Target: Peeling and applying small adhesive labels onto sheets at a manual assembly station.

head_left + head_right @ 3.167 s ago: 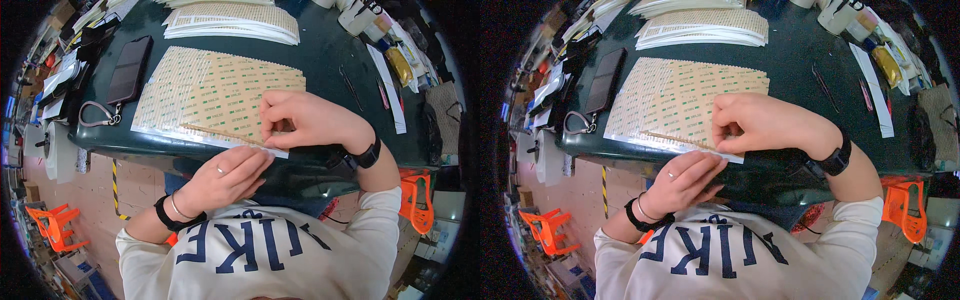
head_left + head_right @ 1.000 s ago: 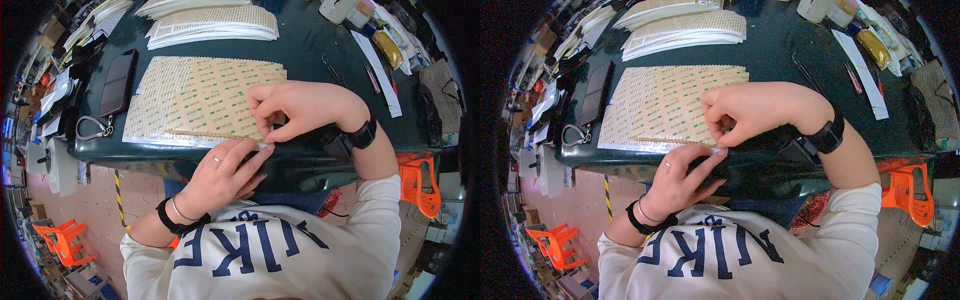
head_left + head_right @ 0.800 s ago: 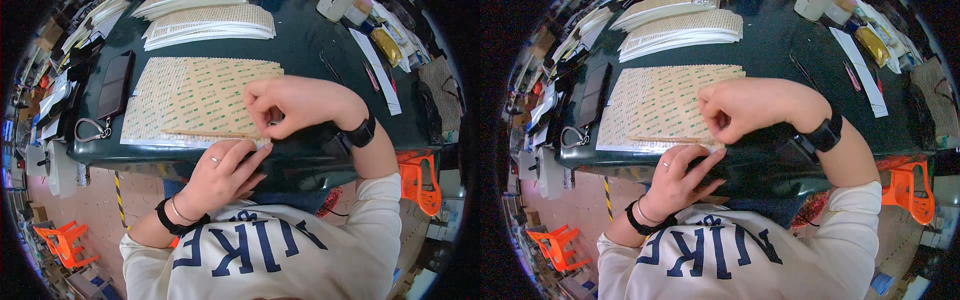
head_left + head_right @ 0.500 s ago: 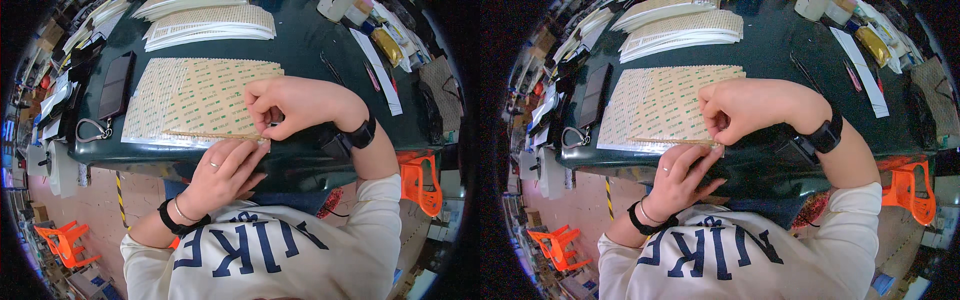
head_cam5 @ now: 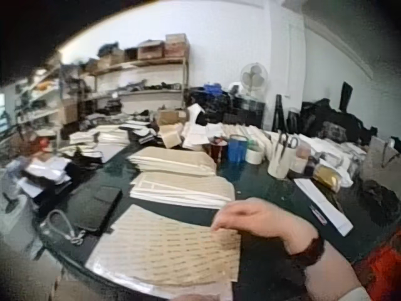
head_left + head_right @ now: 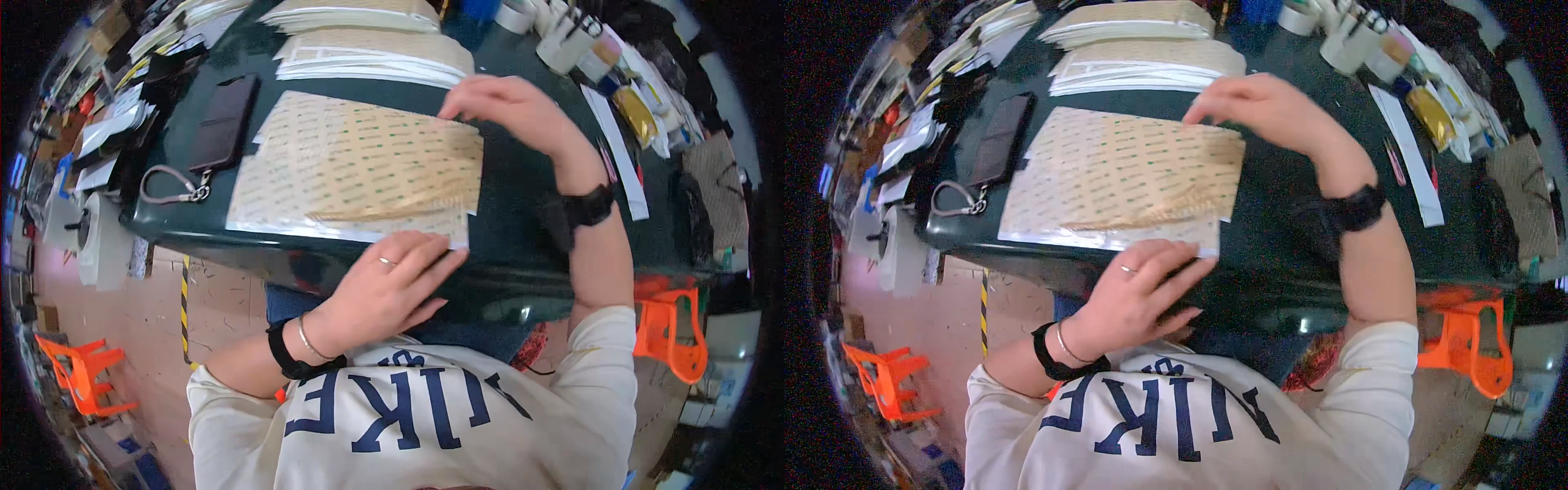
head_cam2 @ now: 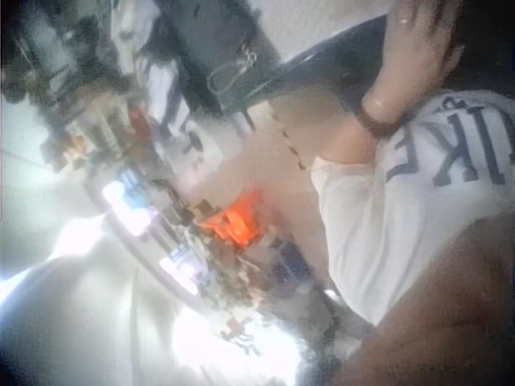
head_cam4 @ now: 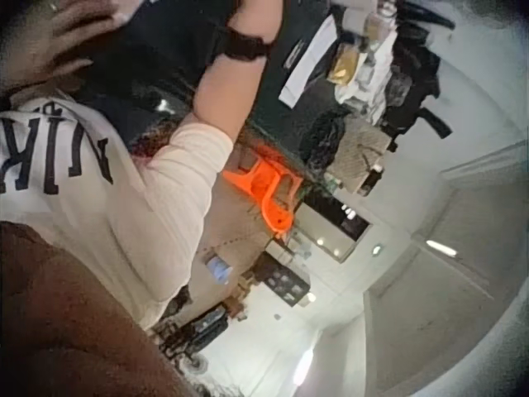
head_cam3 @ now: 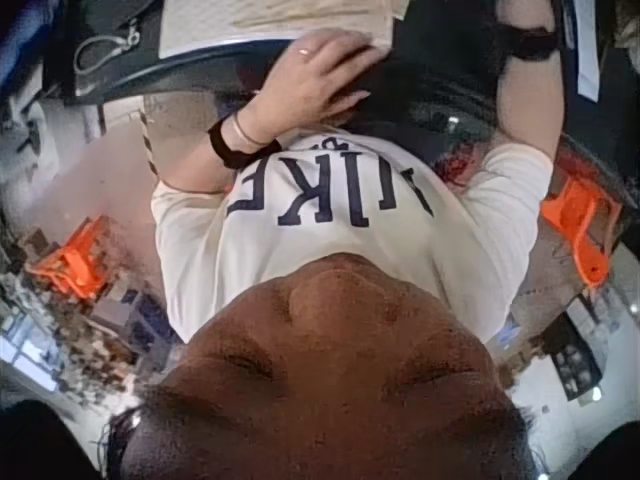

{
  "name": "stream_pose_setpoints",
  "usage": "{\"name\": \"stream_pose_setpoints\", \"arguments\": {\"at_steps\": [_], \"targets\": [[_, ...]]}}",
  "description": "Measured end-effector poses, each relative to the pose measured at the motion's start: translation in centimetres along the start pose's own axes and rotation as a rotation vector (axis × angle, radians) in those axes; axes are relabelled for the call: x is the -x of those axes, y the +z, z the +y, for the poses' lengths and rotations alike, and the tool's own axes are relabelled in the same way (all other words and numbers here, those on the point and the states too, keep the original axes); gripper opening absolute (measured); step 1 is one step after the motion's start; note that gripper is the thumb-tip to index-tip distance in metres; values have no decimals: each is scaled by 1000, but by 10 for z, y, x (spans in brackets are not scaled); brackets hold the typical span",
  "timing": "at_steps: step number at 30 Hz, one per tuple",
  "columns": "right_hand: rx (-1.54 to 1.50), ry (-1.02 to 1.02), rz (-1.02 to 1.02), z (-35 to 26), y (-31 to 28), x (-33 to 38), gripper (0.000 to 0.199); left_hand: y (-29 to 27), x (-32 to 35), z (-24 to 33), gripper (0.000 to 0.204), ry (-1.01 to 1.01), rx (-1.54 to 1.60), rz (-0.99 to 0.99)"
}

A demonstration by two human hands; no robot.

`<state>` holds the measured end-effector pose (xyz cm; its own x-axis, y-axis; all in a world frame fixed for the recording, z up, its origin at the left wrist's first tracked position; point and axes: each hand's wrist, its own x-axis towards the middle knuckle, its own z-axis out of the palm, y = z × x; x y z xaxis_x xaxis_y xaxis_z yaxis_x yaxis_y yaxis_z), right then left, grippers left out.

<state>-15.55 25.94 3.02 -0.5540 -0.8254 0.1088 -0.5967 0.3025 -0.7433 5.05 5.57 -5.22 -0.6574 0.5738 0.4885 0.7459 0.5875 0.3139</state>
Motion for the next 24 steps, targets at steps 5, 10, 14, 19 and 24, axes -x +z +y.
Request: {"name": "stream_pose_setpoints", "arguments": {"at_steps": [5, 10, 14, 19, 24], "targets": [[36, -42, -73, -35, 25, -3, 23, 5, 13, -8, 58, 100, -53, 47], [84, -32, -288, -60, 74, -19, 21, -2, 41, -25, 52, 48, -247, 221], [267, -87, -277, -61, 89, -29, 16, -2, 50, -33, 51, -4, -238, 255], [383, -141, 10, -42, 109, -26, 14, -2, 49, -25, 54, -69, -137, 259], [466, -41, 270, -21, 78, -42, 13, -10, 47, -21, 56, -116, -94, 187]]}}
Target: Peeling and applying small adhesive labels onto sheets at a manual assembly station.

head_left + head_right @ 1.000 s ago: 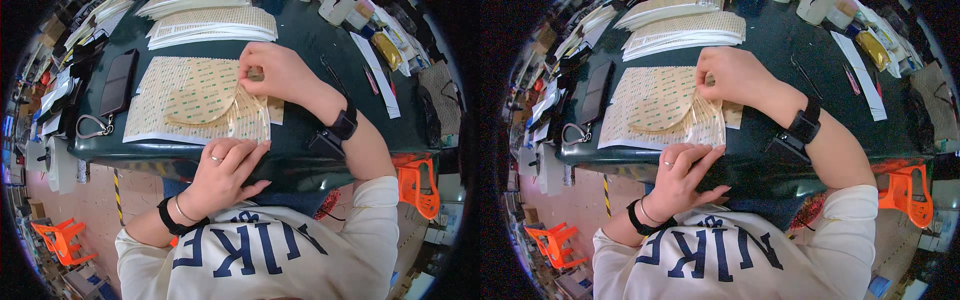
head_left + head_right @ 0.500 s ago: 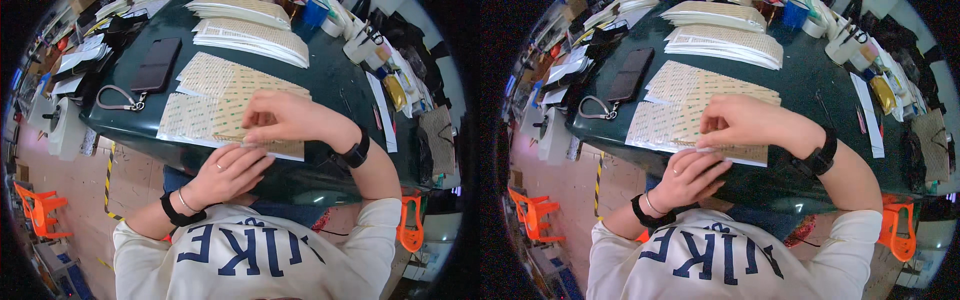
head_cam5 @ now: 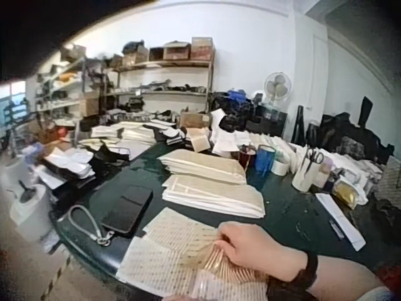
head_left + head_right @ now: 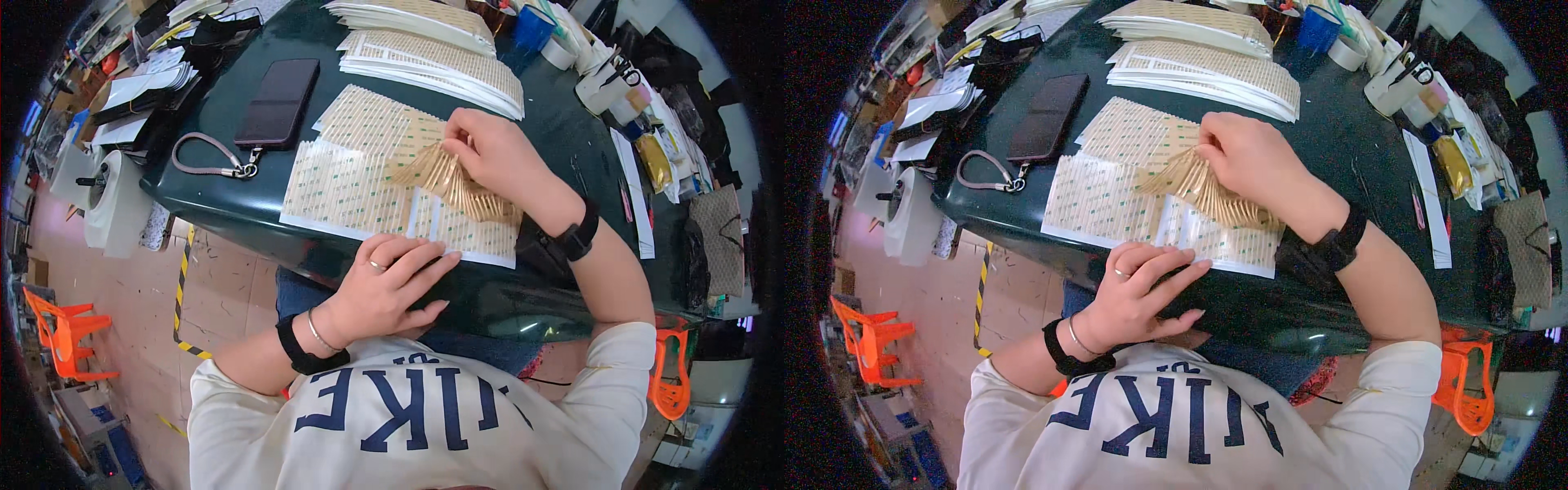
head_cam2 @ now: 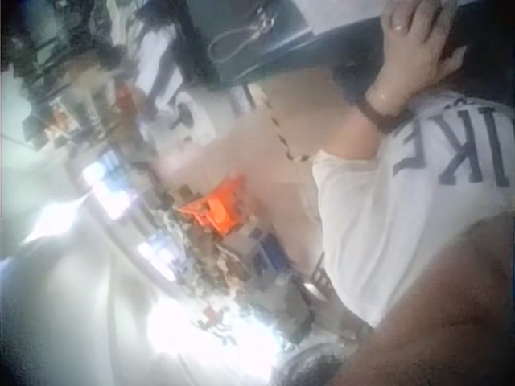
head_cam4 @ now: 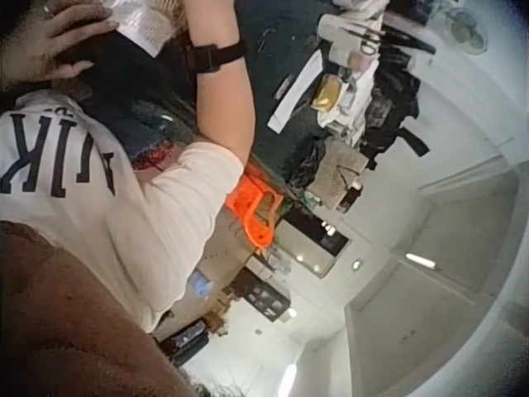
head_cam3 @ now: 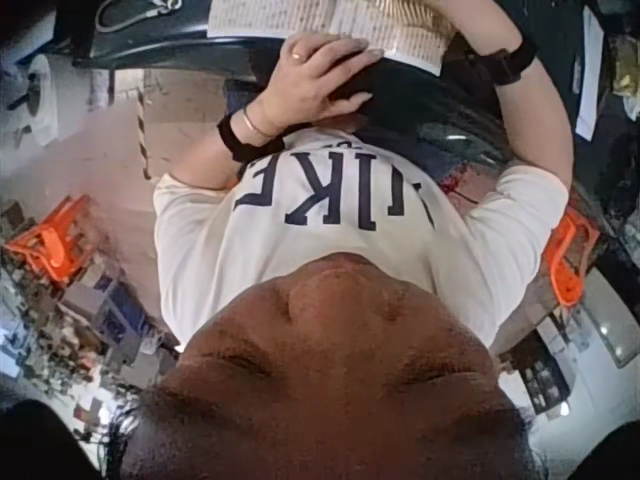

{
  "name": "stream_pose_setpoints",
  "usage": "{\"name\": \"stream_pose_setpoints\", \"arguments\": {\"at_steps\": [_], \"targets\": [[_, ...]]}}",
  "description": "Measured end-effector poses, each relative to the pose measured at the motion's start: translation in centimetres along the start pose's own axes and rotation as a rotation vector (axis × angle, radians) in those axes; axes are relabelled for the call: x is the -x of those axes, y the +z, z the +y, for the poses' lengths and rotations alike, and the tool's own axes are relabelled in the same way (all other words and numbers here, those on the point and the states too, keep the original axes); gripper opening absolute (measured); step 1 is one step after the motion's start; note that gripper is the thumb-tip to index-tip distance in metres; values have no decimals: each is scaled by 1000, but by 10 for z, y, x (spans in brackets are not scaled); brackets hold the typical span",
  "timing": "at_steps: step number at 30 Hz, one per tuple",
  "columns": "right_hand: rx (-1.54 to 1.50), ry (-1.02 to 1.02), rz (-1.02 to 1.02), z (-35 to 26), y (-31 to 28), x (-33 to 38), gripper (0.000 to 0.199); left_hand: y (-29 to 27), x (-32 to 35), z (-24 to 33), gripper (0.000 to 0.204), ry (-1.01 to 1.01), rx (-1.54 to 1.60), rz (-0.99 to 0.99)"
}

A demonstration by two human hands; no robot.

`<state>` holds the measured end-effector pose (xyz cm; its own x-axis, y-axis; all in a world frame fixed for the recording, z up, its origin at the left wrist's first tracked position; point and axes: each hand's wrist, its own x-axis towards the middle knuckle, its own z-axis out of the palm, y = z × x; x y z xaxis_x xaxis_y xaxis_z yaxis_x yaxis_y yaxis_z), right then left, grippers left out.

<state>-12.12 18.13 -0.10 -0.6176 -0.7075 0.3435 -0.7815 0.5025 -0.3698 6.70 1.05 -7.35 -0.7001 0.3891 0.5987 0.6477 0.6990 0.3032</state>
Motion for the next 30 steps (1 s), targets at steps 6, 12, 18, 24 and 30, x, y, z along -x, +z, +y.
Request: {"name": "stream_pose_setpoints", "arguments": {"at_steps": [6, 12, 18, 24, 30], "targets": [[-499, 135, -276, -11, -23, 1, 18, -4, -1, -8, 55, 61, -6, 21], [-401, 112, -429, -32, -20, 12, 20, 0, 4, -18, 54, 132, -46, 34], [-396, 74, -504, -32, -7, 14, 20, 6, 10, -22, 53, 173, -90, 66], [-425, 41, -495, -29, -6, 12, 21, 7, 5, -22, 52, 147, -92, 94], [-357, -55, -407, -24, -2, 16, 21, 4, 4, -16, 47, 99, -68, 81]]}}
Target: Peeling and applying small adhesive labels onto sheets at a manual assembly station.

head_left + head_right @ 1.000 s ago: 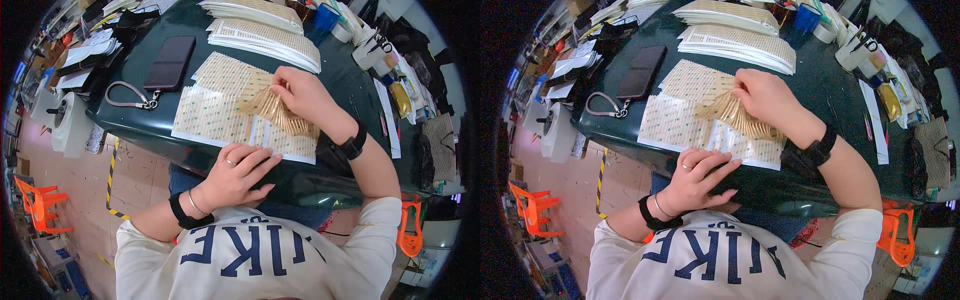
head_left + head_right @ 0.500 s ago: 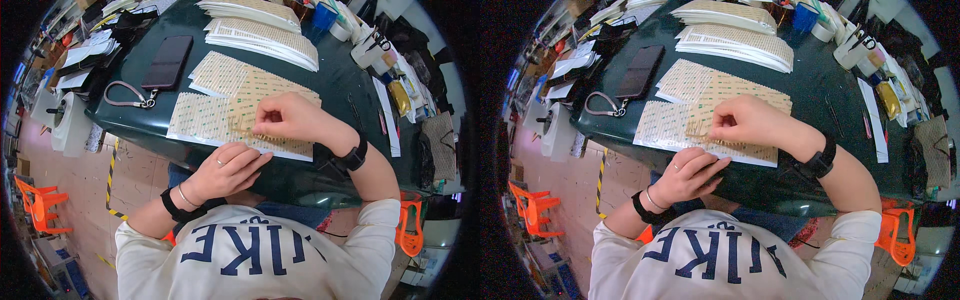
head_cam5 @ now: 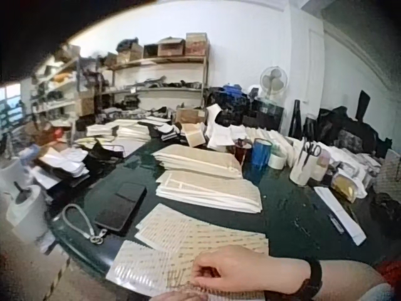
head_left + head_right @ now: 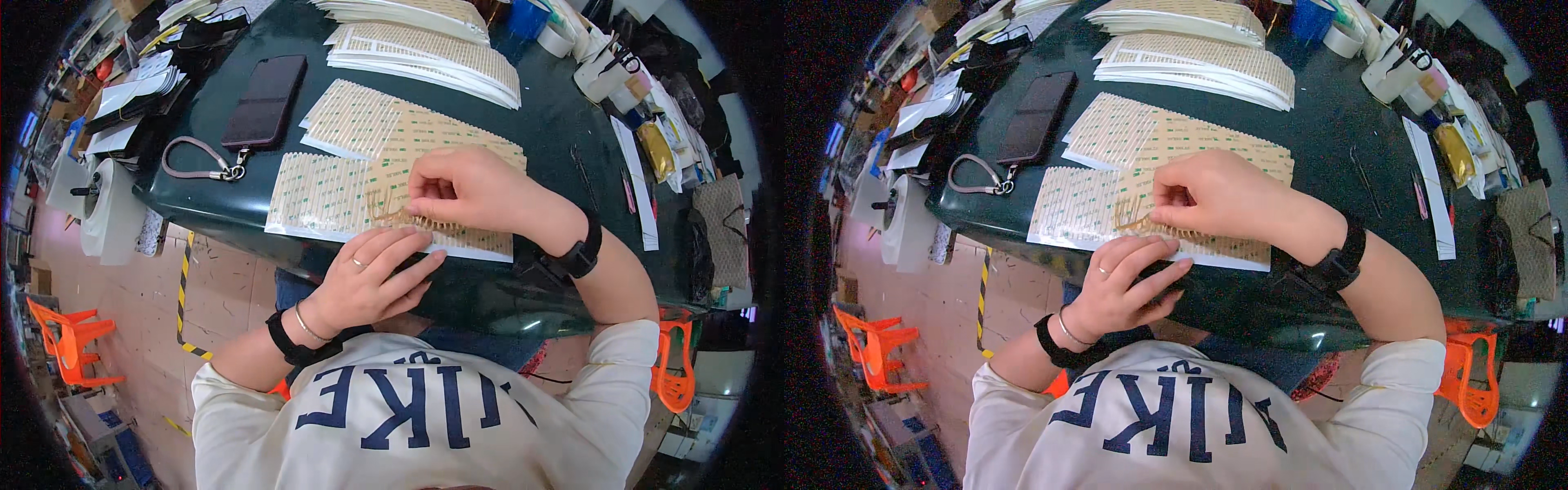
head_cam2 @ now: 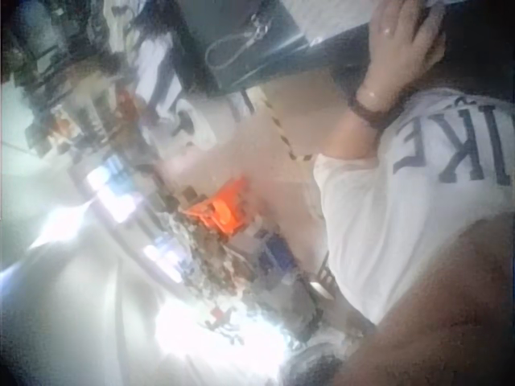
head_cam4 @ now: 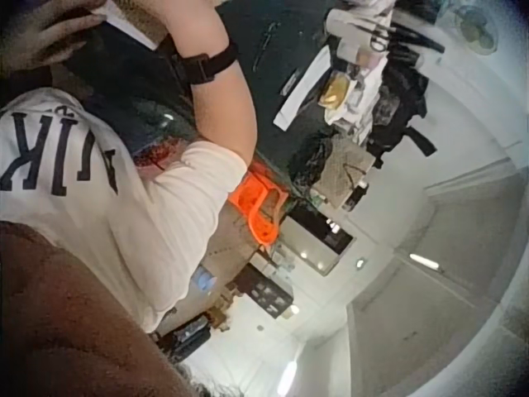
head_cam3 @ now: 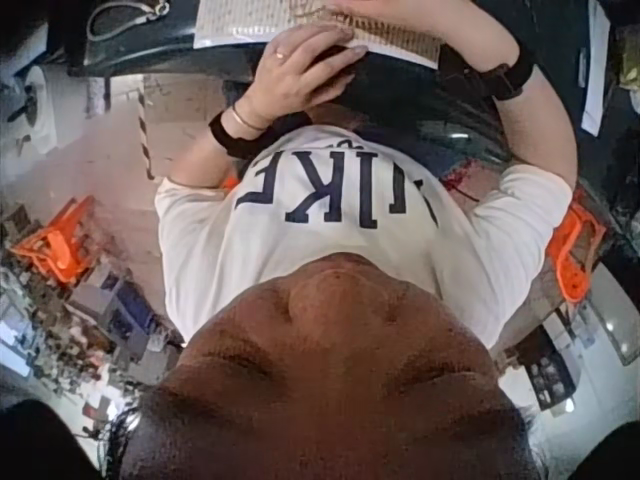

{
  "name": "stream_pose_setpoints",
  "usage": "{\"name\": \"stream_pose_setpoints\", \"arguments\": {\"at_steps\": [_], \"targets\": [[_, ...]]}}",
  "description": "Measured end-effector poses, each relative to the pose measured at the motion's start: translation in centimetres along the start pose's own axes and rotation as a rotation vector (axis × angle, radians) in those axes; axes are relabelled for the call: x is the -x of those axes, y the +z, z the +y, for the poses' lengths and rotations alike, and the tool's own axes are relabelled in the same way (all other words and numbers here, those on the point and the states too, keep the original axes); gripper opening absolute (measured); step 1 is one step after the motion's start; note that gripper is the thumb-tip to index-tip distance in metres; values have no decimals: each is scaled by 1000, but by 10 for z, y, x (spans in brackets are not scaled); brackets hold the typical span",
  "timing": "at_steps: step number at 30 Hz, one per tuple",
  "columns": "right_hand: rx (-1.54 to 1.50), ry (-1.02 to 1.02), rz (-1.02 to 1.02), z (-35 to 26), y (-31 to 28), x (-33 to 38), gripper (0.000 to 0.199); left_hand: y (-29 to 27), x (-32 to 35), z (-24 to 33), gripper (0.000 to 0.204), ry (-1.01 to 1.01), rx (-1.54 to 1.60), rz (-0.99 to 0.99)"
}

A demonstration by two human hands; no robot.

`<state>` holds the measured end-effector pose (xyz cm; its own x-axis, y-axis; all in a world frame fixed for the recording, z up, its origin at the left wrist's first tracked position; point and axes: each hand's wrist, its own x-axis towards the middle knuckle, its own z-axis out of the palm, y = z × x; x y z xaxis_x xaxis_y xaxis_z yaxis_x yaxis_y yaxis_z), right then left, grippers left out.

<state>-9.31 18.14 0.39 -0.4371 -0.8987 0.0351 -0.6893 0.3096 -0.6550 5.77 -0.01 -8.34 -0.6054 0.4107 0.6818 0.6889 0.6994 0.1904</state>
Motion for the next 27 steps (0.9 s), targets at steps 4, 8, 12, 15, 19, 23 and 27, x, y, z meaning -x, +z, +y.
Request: {"name": "stream_pose_setpoints", "arguments": {"at_steps": [4, 8, 12, 15, 19, 23, 27], "targets": [[284, 81, 360, 15, -5, -9, 21, -1, 0, 4, 48, -45, 46, -7], [130, 249, 298, 25, -18, -12, 21, -12, -6, 4, 52, -39, 74, -48], [64, 89, 245, 19, -21, -5, 18, -35, -18, 5, 56, 25, 60, -193], [34, 139, 149, 12, -22, -5, 18, -44, -38, -5, 62, 104, 33, -344], [43, 116, 126, 13, -20, -6, 18, -33, -68, -23, 81, 390, 243, -517], [155, 16, 226, 30, -21, -6, 20, -28, -78, -22, 99, 342, 371, -706], [265, -7, 341, 52, -22, -5, 21, -32, -82, -22, 108, 304, 387, -794]]}}
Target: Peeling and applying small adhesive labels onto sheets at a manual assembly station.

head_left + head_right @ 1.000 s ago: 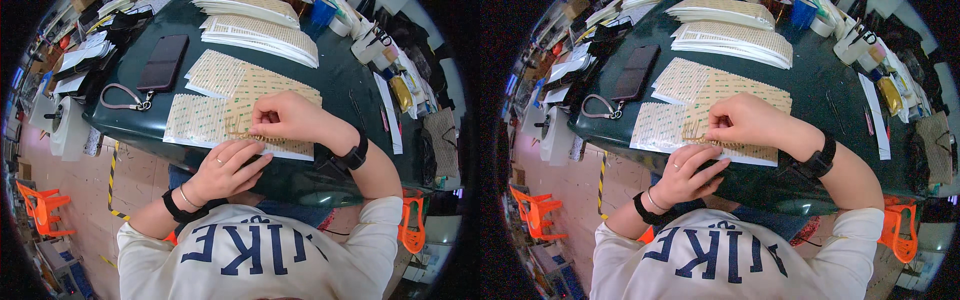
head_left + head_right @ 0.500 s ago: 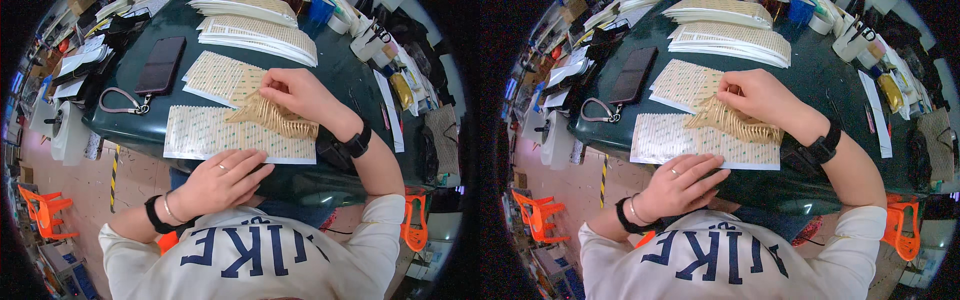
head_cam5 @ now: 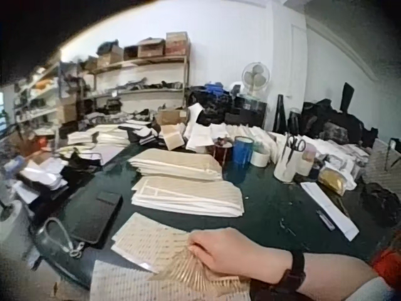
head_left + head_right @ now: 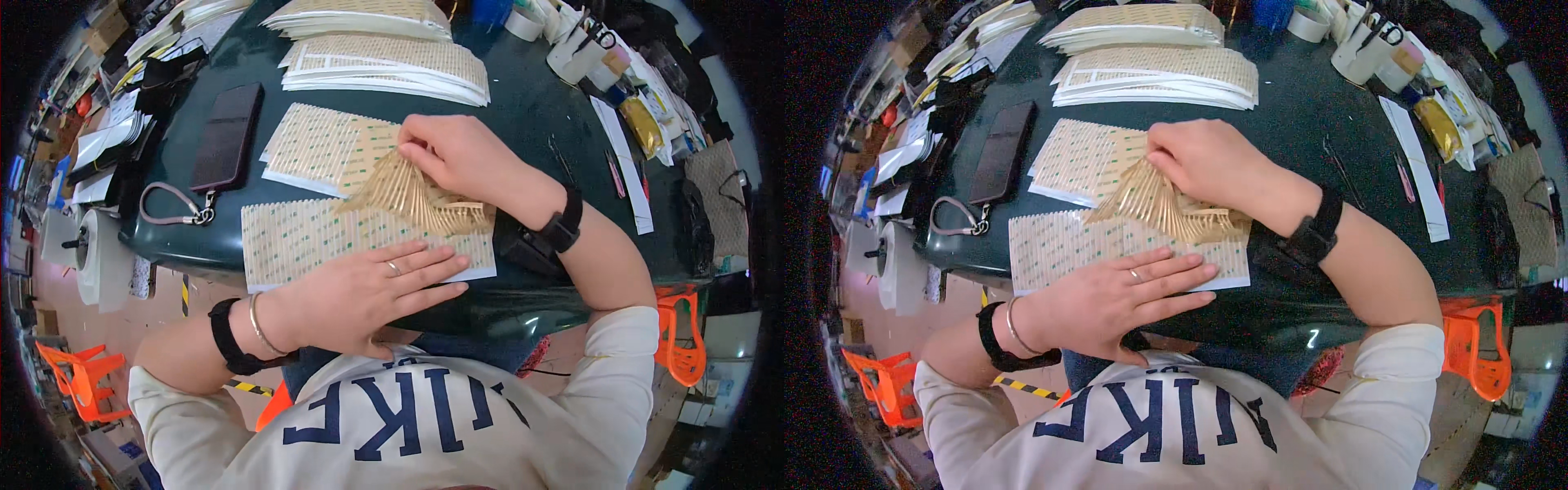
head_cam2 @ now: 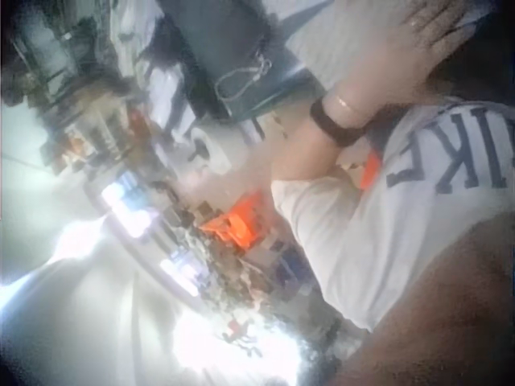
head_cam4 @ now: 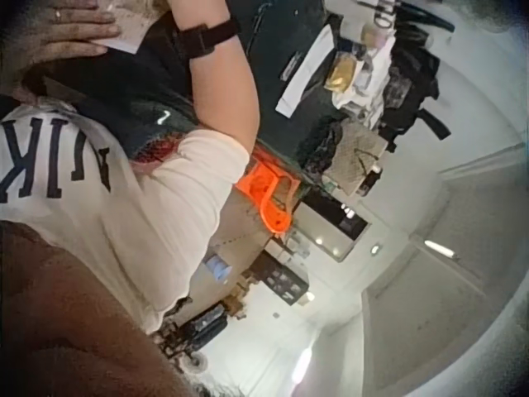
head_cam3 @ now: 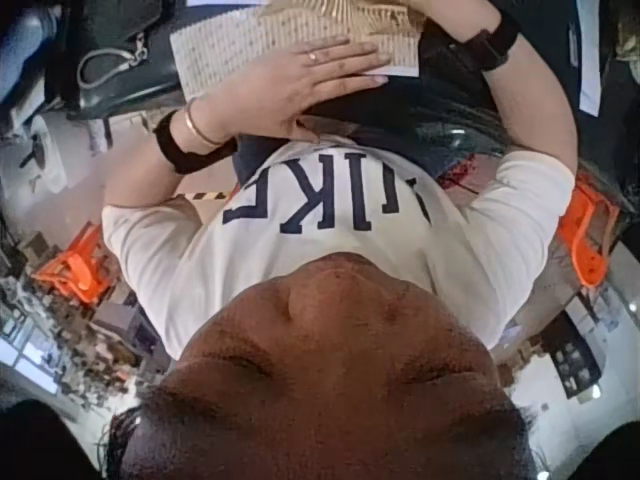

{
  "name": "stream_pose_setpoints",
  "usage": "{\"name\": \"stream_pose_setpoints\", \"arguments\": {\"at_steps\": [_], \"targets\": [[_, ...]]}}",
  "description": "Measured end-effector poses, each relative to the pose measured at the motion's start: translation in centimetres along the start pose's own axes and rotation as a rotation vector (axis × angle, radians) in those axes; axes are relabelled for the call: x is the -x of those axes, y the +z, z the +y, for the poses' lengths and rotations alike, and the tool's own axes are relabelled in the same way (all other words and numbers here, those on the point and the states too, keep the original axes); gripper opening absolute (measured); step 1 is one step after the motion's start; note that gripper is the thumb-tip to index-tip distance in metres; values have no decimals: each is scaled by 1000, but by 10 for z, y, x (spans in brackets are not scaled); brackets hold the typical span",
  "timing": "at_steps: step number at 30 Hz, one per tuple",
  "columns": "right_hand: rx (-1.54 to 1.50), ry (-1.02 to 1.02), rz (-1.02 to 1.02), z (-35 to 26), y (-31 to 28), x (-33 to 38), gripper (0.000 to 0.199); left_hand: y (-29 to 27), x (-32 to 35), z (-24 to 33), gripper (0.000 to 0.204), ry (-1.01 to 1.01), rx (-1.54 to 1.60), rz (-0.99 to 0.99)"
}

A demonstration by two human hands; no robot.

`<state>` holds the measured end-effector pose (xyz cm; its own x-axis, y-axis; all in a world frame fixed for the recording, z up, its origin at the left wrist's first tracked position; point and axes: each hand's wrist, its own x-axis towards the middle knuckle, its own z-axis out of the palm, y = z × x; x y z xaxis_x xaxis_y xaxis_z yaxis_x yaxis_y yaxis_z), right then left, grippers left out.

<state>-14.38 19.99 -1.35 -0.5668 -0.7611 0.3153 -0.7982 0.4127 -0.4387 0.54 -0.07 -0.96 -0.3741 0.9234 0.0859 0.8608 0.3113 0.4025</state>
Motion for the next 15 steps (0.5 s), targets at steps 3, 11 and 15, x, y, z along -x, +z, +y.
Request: {"name": "stream_pose_setpoints", "arguments": {"at_steps": [3, 11, 15], "targets": [[64, 111, 81, 21, -15, -4, 22, -5, 0, 0, 110, -14, 109, -7], [-296, 364, -7, 27, -54, 10, 22, -12, -23, 1, 107, -86, 163, -72], [-354, 346, -6, 25, -45, 11, 22, 3, -53, 4, 105, 105, -58, 26]]}}
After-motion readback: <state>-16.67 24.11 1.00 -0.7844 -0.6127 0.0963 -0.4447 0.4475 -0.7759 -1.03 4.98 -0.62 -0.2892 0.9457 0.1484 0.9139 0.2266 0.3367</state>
